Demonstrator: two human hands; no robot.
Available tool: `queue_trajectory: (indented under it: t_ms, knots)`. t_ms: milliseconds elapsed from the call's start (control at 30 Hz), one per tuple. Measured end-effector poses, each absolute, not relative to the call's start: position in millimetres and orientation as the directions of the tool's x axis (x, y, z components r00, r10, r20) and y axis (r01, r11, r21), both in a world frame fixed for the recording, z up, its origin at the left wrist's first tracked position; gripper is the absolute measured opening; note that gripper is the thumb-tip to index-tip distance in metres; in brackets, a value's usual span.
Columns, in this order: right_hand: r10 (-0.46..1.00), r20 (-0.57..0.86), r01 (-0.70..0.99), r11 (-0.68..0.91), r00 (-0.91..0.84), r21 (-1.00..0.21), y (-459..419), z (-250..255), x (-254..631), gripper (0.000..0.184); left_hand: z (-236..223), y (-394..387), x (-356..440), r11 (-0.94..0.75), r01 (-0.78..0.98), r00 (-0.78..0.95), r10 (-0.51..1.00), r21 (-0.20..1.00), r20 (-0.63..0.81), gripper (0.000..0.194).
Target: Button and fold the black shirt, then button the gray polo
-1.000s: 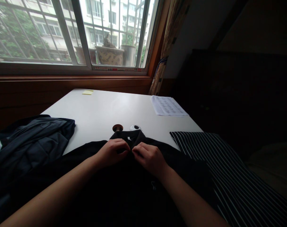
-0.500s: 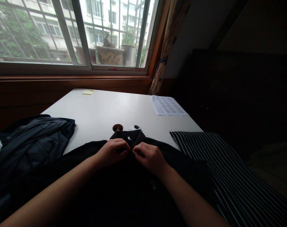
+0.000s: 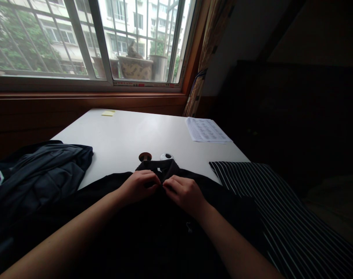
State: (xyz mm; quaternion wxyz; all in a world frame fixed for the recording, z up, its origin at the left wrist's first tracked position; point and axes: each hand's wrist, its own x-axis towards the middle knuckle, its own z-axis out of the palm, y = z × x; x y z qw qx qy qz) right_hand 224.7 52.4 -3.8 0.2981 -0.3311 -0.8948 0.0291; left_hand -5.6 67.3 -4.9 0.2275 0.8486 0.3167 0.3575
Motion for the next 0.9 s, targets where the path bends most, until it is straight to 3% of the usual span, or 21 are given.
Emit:
queue_trajectory:
  t_ms: [367, 900]
  knots:
    - [0.623, 0.476, 0.634, 0.756, -0.621, -0.162, 50.8, -0.6, 222.5, 0.008, -8.6, 68.7, -5.1, -0.715, 0.37, 0.555, 0.682, 0.593, 0.477, 0.011]
    - [0.554, 0.547, 0.605, 0.79, -0.628, -0.106, 51.9, -2.5, 222.9, 0.01, -6.0, 68.4, -6.1, -0.687, 0.34, 0.53, 0.704, 0.643, 0.472, 0.011]
